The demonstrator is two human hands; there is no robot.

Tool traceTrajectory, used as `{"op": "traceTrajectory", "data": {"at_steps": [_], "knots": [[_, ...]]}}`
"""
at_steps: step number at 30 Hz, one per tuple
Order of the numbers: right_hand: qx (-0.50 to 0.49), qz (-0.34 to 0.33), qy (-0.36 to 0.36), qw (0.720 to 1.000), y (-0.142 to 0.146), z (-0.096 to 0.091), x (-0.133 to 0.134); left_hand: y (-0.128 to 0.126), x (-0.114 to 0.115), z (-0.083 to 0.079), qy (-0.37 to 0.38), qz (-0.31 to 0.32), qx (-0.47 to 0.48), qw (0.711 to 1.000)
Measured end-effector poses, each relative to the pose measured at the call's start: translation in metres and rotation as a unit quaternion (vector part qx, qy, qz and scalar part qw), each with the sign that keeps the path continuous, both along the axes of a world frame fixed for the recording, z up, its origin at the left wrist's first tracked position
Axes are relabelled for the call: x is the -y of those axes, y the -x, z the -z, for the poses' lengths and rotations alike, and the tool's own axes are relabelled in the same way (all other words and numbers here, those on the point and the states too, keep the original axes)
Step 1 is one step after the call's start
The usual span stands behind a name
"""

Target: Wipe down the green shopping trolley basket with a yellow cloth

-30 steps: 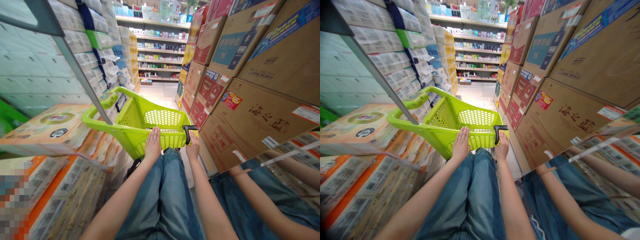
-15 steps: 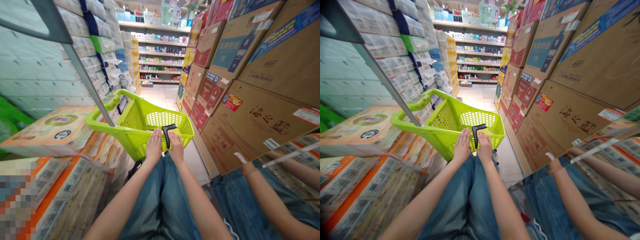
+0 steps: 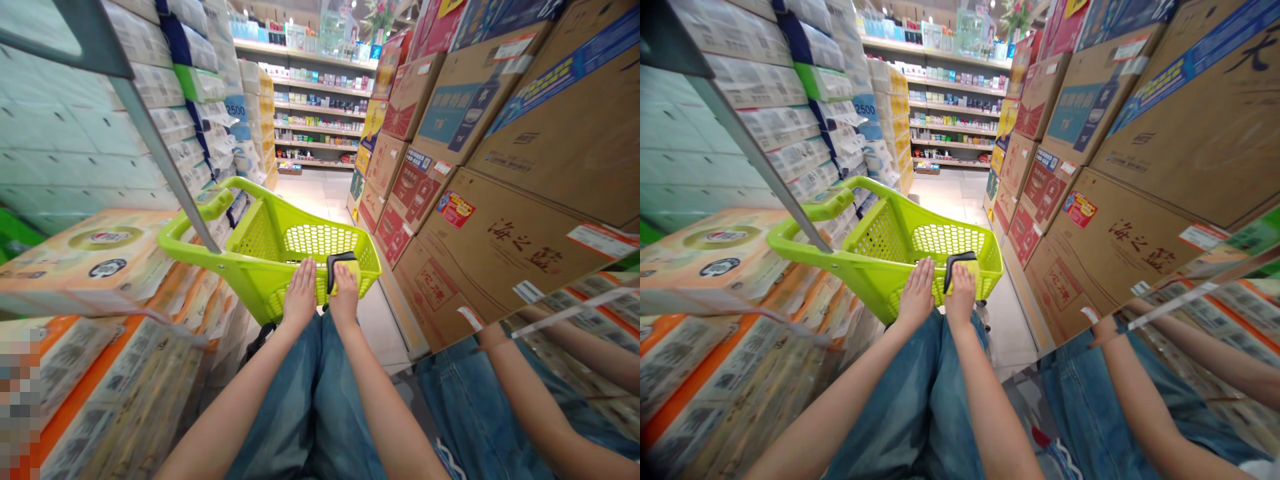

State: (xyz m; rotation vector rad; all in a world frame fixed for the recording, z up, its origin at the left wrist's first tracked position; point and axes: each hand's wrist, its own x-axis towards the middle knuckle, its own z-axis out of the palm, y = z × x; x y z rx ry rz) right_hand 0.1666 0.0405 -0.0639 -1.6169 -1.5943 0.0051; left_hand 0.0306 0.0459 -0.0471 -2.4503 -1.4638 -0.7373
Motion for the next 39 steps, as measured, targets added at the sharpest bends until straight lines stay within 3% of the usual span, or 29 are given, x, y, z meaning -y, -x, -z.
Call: {"op": "traceTrajectory", "data": {"at_steps": [3,5,9,14,17,21,25,27,29,31,35,37,39], "knots": [[0.01,-0.041,0.012,0.999,0.034,-0.011,0.0,0.001,-0.001,0.0,0.0,-0.005,0.003,1.0],[0.02,-0.056,0.012,0.998,0.032,-0.015,0.003,0.001,-0.001,0.0,0.001,-0.005,0.004,1.0],[0.053,-0.069,0.001,0.996,-0.02,-0.008,0.013,0.0,0.001,-0.001,0.003,0.002,-0.001,1.0],[-0.025,0.023,-0.019,0.999,-0.098,0.008,0.015,0.0,0.001,-0.001,0.004,0.008,0.0,1.0],[-0.09,0.061,-0.023,0.994,-0.11,0.011,0.008,0.0,0.001,-0.001,0.007,0.004,-0.004,1.0],[-0.071,0.07,-0.01,0.995,-0.062,0.004,-0.001,-0.001,0.001,-0.002,0.011,0.001,-0.01,1.0],[-0.009,-0.024,0.007,1.0,0.007,-0.008,-0.003,-0.001,0.0,-0.001,0.004,-0.003,0.0,1.0],[0.011,-0.076,0.01,0.997,0.018,-0.011,0.0,0.0,0.0,0.0,0.0,-0.006,0.002,1.0],[0.024,-0.118,0.013,0.993,0.003,-0.011,0.004,0.001,0.0,0.0,-0.001,-0.004,-0.001,1.0],[0.021,-0.122,0.007,0.992,-0.031,-0.006,0.008,0.001,0.001,0.001,-0.001,-0.002,-0.004,1.0],[-0.044,-0.03,-0.03,0.998,-0.103,0.011,0.012,0.0,0.001,0.001,0.001,-0.003,0.002,1.0],[-0.07,0.018,-0.041,0.997,-0.117,0.017,0.01,-0.001,0.001,0.002,0.004,-0.002,0.008,1.0],[-0.08,0.082,-0.04,0.993,-0.11,0.017,0.004,-0.002,0.002,0.002,0.008,-0.003,0.013,1.0]]}}
